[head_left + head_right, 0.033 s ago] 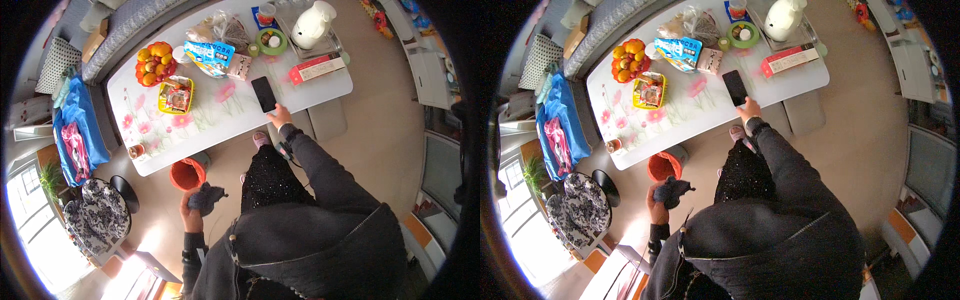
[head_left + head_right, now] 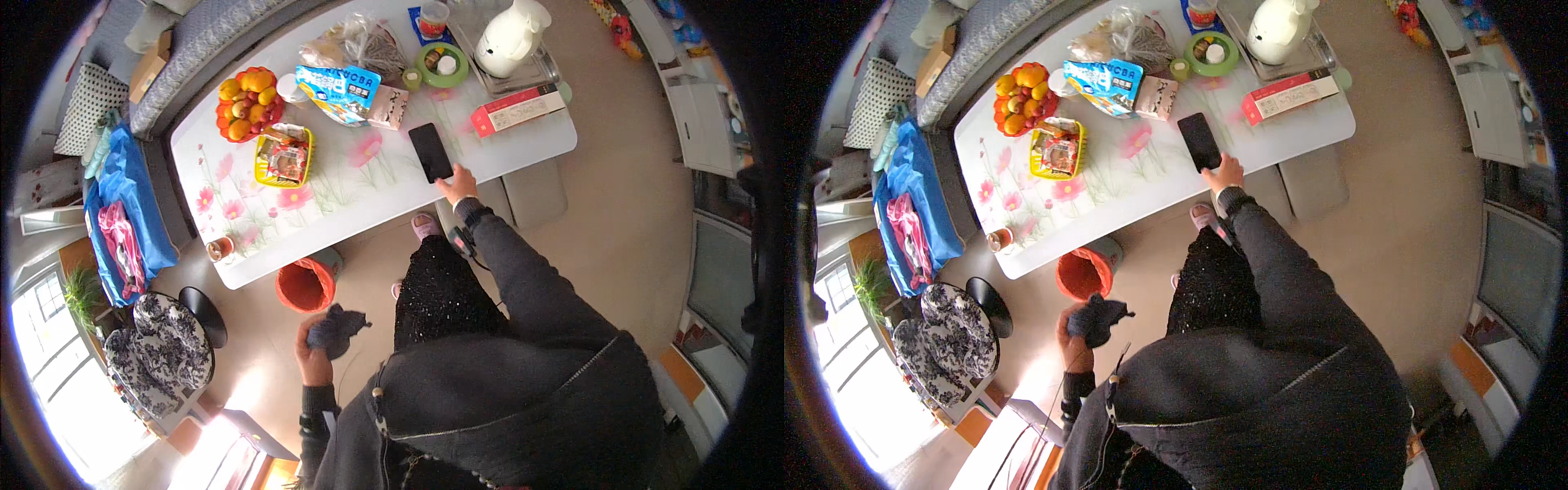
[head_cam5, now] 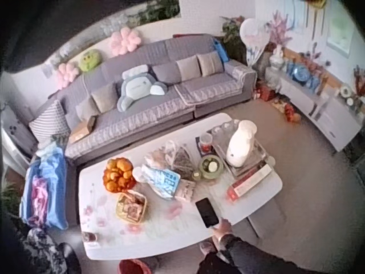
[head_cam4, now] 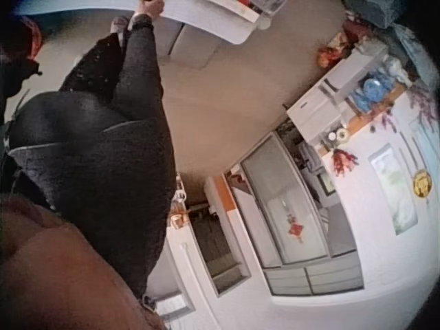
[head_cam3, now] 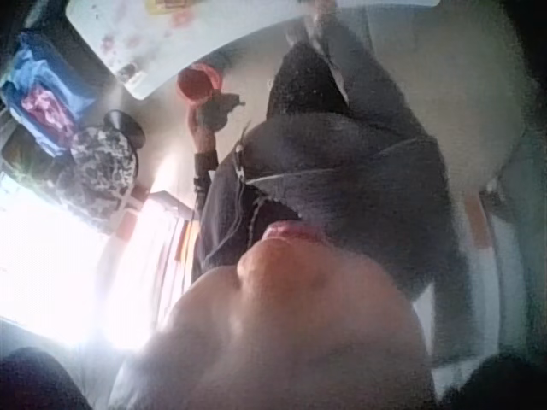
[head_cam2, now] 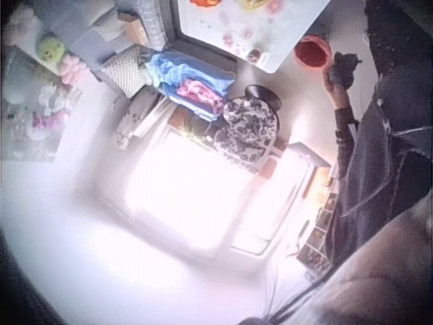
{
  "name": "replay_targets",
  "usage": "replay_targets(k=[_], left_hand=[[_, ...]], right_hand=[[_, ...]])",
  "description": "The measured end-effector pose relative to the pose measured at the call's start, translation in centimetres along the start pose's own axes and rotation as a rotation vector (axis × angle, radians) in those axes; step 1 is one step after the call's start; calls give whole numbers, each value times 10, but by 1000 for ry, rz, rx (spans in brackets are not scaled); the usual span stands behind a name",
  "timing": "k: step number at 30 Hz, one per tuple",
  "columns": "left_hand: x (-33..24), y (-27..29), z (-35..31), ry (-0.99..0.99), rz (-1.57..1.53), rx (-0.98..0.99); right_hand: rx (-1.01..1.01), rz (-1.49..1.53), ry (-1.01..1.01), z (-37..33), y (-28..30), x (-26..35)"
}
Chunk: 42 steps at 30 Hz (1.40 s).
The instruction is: The person wipes a table with a cloth, moves a cardboard box from the sofa to a chair, and rearranges cushions and blankets on the sofa. They also adjust a potted plant on a shelf.
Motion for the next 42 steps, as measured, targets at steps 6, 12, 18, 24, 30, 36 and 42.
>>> replay_targets(k=[6,12,18,24,30,36,42], left_hand=[[49,1,-30,313,-71,-127],[57,0,-37,332,-144,-165],[58,-2,-33,337,-131,-240],[58,-3,-30,335,-145,-237],[51,-4,-25,292,-144,-229],[48,-2,-28,285,-144,-232],[61,4,-39,293,-155,-241]], right_hand=[[-112,14,-141,38,-19,2],[-154,-182,-142,47,-26,22],[-181,-206,-183,43,-26,28],[-200,-222,-219,42,-25,31],[-162,-232,-258,40,-23,29],[-130,-230,-260,35,-20,31],[-85,-290,-283,36,-24,28]])
Point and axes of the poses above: each hand's wrist, its own z-axis towards the middle knuckle, its own y-axis out of the back of the hand, x = y × z, the point moved 8 cm from there along z, towards the middle knuckle, and after that the axes turned 5 degrees about z, right-handed, at the moved point
